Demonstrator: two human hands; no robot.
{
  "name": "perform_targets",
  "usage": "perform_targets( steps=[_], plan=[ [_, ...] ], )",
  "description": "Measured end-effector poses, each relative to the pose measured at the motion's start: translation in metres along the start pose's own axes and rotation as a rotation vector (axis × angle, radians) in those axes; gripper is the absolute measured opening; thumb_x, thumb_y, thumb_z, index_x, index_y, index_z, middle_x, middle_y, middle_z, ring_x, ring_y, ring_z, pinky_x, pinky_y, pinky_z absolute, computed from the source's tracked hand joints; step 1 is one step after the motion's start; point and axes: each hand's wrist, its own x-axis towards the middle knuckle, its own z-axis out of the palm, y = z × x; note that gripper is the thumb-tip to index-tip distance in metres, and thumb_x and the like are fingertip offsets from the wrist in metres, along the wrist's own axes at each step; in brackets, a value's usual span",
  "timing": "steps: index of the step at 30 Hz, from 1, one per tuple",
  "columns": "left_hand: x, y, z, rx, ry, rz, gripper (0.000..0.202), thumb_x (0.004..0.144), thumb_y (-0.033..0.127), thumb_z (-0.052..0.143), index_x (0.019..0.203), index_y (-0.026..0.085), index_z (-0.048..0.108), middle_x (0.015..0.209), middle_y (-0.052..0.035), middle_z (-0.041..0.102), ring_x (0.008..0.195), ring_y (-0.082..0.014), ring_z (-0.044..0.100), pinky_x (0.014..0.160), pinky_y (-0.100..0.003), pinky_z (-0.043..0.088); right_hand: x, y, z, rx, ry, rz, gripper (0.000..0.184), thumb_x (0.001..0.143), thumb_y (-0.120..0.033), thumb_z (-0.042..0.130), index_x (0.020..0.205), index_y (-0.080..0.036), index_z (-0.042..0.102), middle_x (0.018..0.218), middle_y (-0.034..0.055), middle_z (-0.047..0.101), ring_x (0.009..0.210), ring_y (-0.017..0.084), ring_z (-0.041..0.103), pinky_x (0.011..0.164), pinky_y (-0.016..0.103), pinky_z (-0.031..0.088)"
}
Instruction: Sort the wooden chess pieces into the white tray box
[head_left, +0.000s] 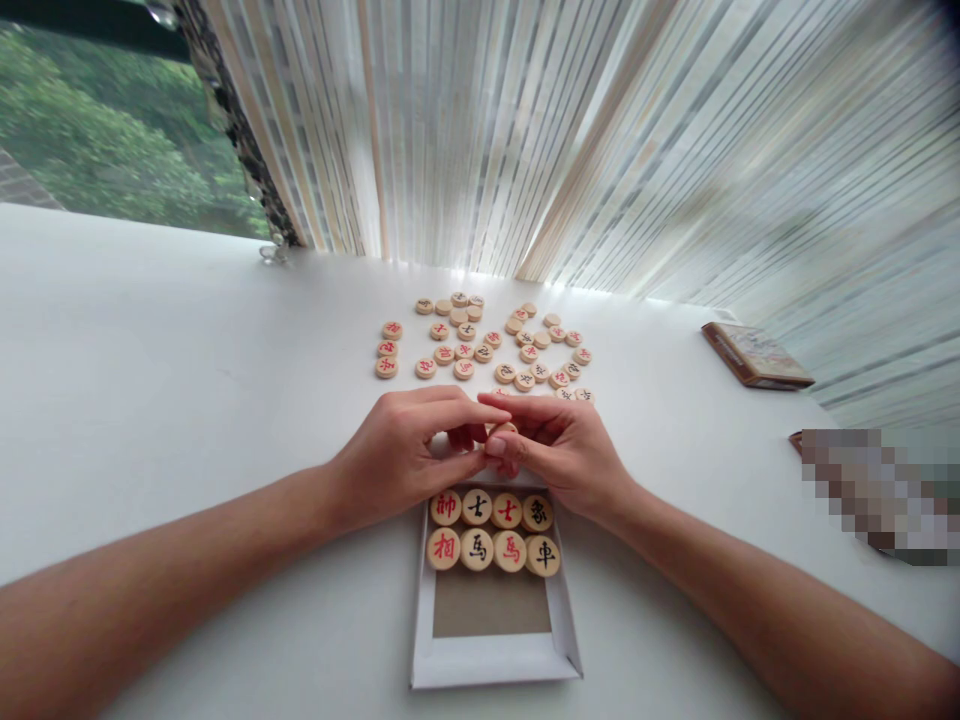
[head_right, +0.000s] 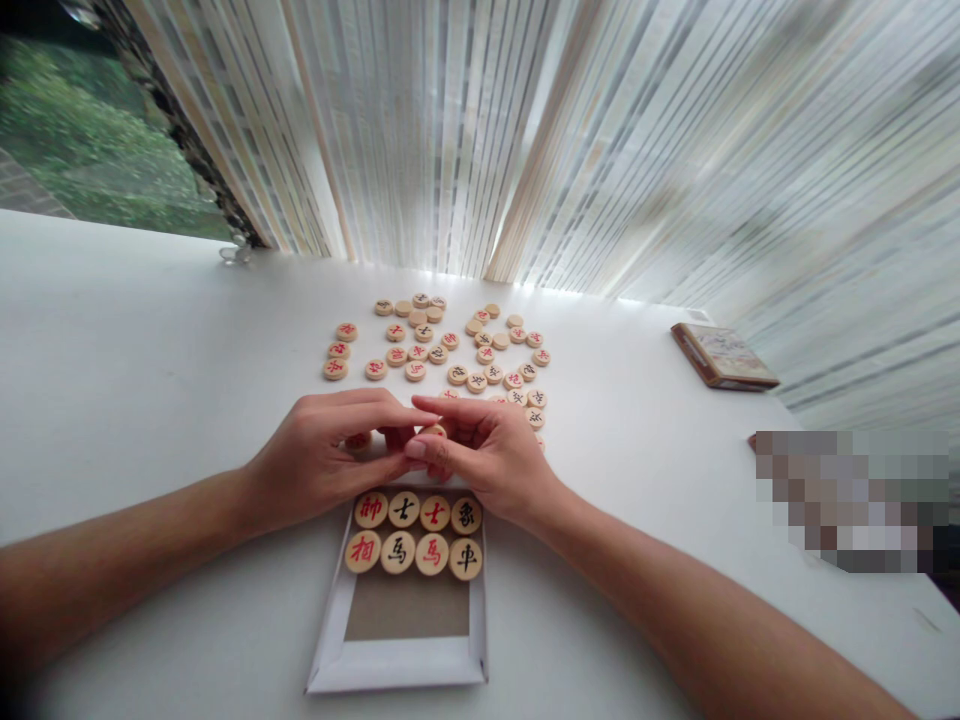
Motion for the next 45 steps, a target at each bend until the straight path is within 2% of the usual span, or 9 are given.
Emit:
perform_targets(
  steps=[3,5,8,14,20,27,32,37,45],
  plan=[
    [0.001,0.0,0.001,0.012,0.009,0.019,0.019,0.091,0.016,0.078,0.11,0.015,0.08,0.085,-0.0041,0.075,0.07,-0.0111,0.07,0.066,-0.019,0.059,-0.002,0.003,0.0,0.055,0.003,0.03,0.068,0.073,-0.031,0.098,0.136,-0.022,0.071,0.075,-0.002,0.078,0.067,0.014,0.074,0.066,0.025,0.063],
    [0.001,0.0,0.002,0.003,-0.001,0.038,0.02,0.092,0.017,0.078,0.112,0.014,0.079,0.089,-0.0057,0.076,0.071,-0.0114,0.071,0.066,-0.019,0.059,-0.002,0.004,0.0,0.053,-0.013,0.054,0.07,0.073,-0.029,0.099,0.136,-0.021,0.068,0.076,-0.0017,0.078,0.073,0.016,0.077,0.07,0.027,0.064],
    [0.001,0.001,0.001,0.006,-0.006,0.044,0.016,0.092,0.015,0.077,0.108,0.015,0.079,0.09,-0.0051,0.076,0.071,-0.011,0.069,0.066,-0.019,0.059,-0.002,0.003,0.0,0.053,-0.03,0.049,0.063,0.074,-0.028,0.098,0.13,-0.02,0.07,0.078,-0.0004,0.079,0.075,0.017,0.077,0.072,0.027,0.064],
    [0.001,0.004,-0.003,0.061,0.02,-0.011,0.013,0.087,0.019,0.084,0.099,0.017,0.08,0.08,-0.0016,0.074,0.071,-0.0121,0.069,0.064,-0.019,0.056,0.002,-0.004,0.001,0.038,-0.053,-0.023,0.024,0.091,-0.042,0.083,0.098,-0.019,0.079,0.079,0.0014,0.078,0.063,0.011,0.069,0.06,0.022,0.058],
    [0.0,0.004,-0.003,0.07,0.082,0.003,0.01,0.087,0.019,0.084,0.095,0.017,0.078,0.078,0.0006,0.077,0.066,-0.0102,0.07,0.065,-0.018,0.055,0.003,-0.003,0.001,0.085,-0.073,0.037,0.027,0.079,-0.036,0.095,0.087,-0.018,0.077,0.078,0.0017,0.078,0.066,0.012,0.07,0.063,0.023,0.06],
    [-0.005,0.004,-0.001,0.101,0.05,0.052,0.006,0.092,0.019,0.08,0.096,0.018,0.076,0.084,-0.0019,0.08,0.07,-0.012,0.073,0.069,-0.02,0.058,0.001,0.0,0.001,0.094,-0.081,0.076,0.035,0.064,-0.026,0.102,0.081,-0.018,0.073,0.076,-0.0005,0.074,0.066,0.012,0.068,0.061,0.023,0.055],
    [-0.003,0.004,-0.001,0.104,0.038,0.047,0.003,0.093,0.022,0.079,0.094,0.02,0.076,0.082,-0.0006,0.08,0.069,-0.0123,0.072,0.069,-0.021,0.057,0.001,-0.002,0.001,-0.025,-0.073,0.015,0.028,0.081,-0.039,0.091,0.079,-0.017,0.074,0.071,0.0001,0.072,0.063,0.012,0.063,0.057,0.023,0.049],
    [0.0,0.005,-0.003,0.057,0.053,0.019,0.006,0.09,0.023,0.083,0.091,0.02,0.078,0.077,0.0009,0.079,0.065,-0.011,0.07,0.067,-0.02,0.057,0.002,-0.007,0.0,-0.048,-0.123,-0.053,0.024,0.093,-0.039,0.08,0.084,-0.017,0.078,0.069,-0.001,0.069,0.062,0.01,0.061,0.061,0.023,0.051],
    [-0.002,0.004,-0.003,0.025,0.057,-0.041,0.006,0.092,0.024,0.079,0.093,0.019,0.077,0.081,-0.0011,0.08,0.066,-0.0123,0.071,0.066,-0.021,0.059,0.004,-0.001,-0.001,0.066,-0.101,0.026,0.028,0.073,-0.034,0.098,0.088,-0.019,0.08,0.085,0.0038,0.08,0.078,0.017,0.075,0.071,0.028,0.061]
  ],
)
